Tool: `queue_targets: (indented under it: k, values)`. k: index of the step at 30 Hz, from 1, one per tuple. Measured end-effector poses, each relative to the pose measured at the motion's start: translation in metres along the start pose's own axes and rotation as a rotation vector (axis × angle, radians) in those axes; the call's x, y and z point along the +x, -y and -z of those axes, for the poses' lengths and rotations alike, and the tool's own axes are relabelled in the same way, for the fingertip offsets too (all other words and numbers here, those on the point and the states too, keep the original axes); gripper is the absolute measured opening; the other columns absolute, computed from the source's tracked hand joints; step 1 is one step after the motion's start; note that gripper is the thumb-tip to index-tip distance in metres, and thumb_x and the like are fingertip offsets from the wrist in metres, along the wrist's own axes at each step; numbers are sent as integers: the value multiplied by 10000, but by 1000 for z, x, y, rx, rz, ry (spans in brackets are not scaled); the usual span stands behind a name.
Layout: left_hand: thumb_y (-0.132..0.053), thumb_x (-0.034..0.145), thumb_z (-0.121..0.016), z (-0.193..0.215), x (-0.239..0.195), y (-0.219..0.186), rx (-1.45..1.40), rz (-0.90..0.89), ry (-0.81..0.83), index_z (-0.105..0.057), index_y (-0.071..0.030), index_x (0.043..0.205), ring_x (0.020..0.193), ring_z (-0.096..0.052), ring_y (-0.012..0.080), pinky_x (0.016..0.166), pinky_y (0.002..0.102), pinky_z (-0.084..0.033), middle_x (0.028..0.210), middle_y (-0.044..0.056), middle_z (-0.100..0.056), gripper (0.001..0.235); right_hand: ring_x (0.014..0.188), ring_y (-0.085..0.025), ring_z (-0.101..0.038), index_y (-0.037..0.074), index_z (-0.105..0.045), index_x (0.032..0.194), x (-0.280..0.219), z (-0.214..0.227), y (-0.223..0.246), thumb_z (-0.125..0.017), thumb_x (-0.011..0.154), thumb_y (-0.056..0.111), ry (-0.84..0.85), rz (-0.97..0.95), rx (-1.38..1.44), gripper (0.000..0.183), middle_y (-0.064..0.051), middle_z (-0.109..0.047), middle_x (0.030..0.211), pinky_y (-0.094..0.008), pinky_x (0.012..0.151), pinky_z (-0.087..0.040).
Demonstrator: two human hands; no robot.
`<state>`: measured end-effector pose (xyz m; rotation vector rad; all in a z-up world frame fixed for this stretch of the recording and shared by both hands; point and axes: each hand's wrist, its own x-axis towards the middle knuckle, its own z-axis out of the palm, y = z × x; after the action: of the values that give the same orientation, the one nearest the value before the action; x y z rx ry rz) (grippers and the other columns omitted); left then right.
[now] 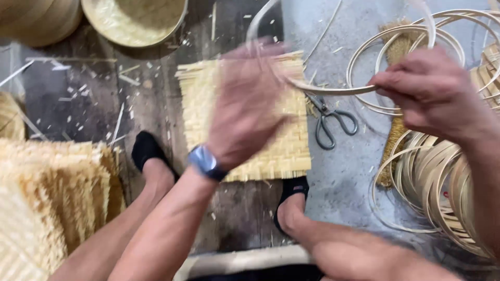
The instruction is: Making a bamboo basket using a circular frame and weaving material.
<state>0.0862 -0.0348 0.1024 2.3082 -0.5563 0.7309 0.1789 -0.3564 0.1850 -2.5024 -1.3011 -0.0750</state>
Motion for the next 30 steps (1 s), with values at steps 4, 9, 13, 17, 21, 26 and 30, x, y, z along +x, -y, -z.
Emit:
queue_targets:
  k: [4,9,13,17,21,26,30]
  values:
    - [-332,1080,-683,-14,10,-1,-199,18,21,-622,-206,1436,1227,-589,248,1066,398,-484,1347,95,-643,382,814,-230,-645,53,-729,1144,12,5,21,-718,958,135,-18,-115,262,204,-108,-686,932,-396,723,-495]
    - [-237,1090,-637,58,-2,25,-1579,531,-522,-679,-80,1356,577,-506,24,457,182,-408,706,-51,-617,313,979,-243,-724,42,-579,1340,30,8,30,-578,1063,359,-69,-499,1055,421,-117,-707,1042,-461,898,-563]
    - [-329,1090,-588,37,-61,36,-1535,831,-685,-673,-73,1276,559,-459,66,488,244,-396,682,-35,-552,328,986,-240,-728,35,-538,1387,47,-20,63,-540,1070,466,-139,-625,1408,535,-106,-708,1034,-477,927,-596]
    - [-314,1011,-564,46,-69,37,-1890,1042,-877,-635,-109,1175,637,-529,125,563,282,-438,723,14,-596,272,754,-151,-606,36,-618,1324,35,-64,58,-607,1048,474,-351,-700,1608,518,-10,-612,809,-364,738,-552]
    - [-346,926,-576,76,-79,70,-1629,1127,-350,-712,-34,1130,631,-579,128,540,254,-468,773,54,-678,396,559,-44,-441,35,-705,1285,20,-87,48,-692,1090,409,-334,-753,1652,422,75,-498,676,-210,507,-364]
    - [-373,1055,-625,54,-83,101,-1514,1190,-266,-709,-47,966,524,-473,83,453,218,-397,676,-11,-587,349,516,-61,-475,71,-703,1262,24,-106,60,-685,1073,325,-368,-790,1585,317,33,-589,696,-219,447,-349]
    - [-325,1040,-632,25,-110,108,-1643,1222,-499,-686,-65,913,493,-430,53,403,194,-335,620,-42,-529,294,553,-86,-576,99,-661,1334,12,-138,62,-661,1050,237,-428,-893,1541,316,2,-653,736,-230,456,-443]
